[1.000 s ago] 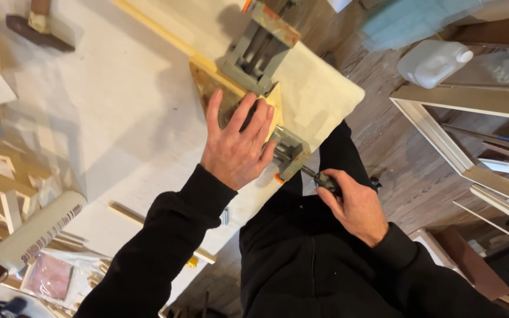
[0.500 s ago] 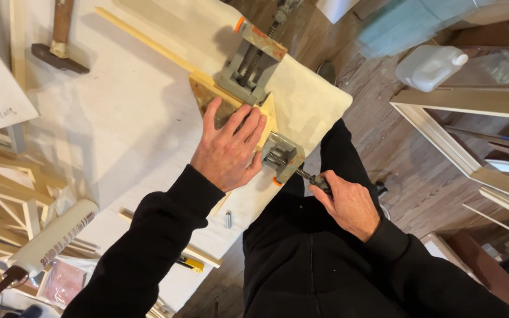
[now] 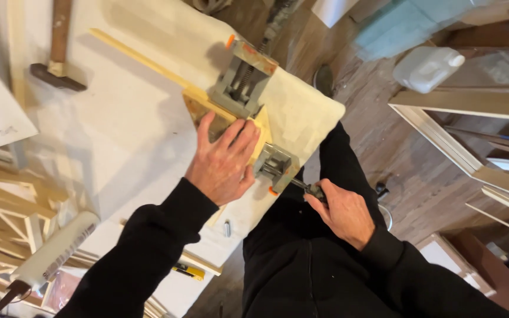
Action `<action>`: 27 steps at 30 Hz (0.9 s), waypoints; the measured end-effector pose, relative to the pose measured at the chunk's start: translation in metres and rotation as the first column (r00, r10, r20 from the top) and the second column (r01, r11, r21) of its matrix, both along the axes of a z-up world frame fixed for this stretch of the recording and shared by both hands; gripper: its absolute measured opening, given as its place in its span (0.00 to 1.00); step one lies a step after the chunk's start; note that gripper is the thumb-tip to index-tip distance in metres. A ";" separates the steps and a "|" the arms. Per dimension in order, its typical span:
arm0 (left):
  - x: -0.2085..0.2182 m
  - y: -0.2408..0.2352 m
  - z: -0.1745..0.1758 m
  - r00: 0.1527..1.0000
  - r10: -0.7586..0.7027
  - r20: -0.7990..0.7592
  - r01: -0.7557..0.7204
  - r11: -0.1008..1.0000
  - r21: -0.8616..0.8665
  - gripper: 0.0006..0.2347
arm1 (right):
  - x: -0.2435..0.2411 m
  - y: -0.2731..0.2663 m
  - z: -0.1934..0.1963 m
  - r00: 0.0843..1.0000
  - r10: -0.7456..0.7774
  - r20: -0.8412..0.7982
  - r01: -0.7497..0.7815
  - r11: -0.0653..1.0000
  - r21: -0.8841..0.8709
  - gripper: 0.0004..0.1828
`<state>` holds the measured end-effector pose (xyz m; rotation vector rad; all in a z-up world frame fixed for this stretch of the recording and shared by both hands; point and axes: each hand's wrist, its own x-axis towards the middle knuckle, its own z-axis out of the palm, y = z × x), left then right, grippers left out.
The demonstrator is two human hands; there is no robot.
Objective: Applying glue to wooden slats, aligning them in a corner clamp, and hammering nails to assemble frames.
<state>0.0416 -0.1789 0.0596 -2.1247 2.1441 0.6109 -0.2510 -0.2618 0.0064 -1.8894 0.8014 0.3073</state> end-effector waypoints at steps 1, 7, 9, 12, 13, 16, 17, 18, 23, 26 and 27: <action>0.000 -0.002 -0.001 1.000 -0.004 -0.010 0.004 1.000 -0.003 0.25 | -0.002 0.000 -0.003 1.000 -0.004 -0.010 0.004 1.000 -0.003 0.17; 0.005 0.006 0.005 0.999 -0.020 0.031 0.019 0.999 0.040 0.26 | -0.004 0.004 -0.022 0.992 0.108 -0.061 -0.106 0.994 0.036 0.21; 0.005 0.005 0.004 1.000 -0.019 -0.001 0.020 0.999 0.046 0.25 | -0.005 0.004 -0.026 0.990 0.119 -0.071 -0.118 0.993 0.017 0.24; 0.004 0.003 0.002 1.000 -0.025 0.017 0.024 0.997 0.074 0.26 | -0.002 -0.006 -0.028 0.987 0.130 -0.091 -0.121 0.988 0.096 0.25; 0.004 0.003 0.001 1.000 -0.022 0.017 0.020 0.997 0.075 0.26 | 0.000 -0.011 -0.030 0.987 0.134 -0.092 -0.125 0.987 0.097 0.25; 0.002 0.005 0.002 1.000 -0.006 0.000 0.006 0.998 0.059 0.26 | 0.004 -0.017 -0.029 0.969 0.174 -0.174 -0.074 0.882 0.466 0.27; 0.003 0.006 0.002 1.000 0.014 -0.015 -0.013 0.999 0.049 0.26 | 0.007 -0.016 -0.028 0.974 0.162 -0.155 -0.074 0.885 0.459 0.27; 0.000 0.006 0.002 0.999 0.036 -0.039 -0.035 0.999 0.034 0.26 | 0.005 -0.018 -0.025 0.977 0.153 -0.146 -0.073 0.892 0.447 0.27; -0.031 0.018 0.005 0.966 0.239 -0.098 -0.253 0.951 -0.180 0.21 | 0.014 -0.049 0.002 0.946 0.322 -0.044 -0.306 0.928 0.213 0.24; -0.102 0.045 0.021 0.742 0.537 -0.400 -0.650 0.722 -0.238 0.12 | 0.047 -0.103 0.034 0.896 0.436 0.081 -0.425 0.897 -0.123 0.17; -0.134 0.051 0.024 0.487 0.609 -0.626 -0.832 0.541 -0.122 0.08 | 0.062 -0.124 0.046 0.906 0.392 0.162 -0.342 0.901 -0.268 0.13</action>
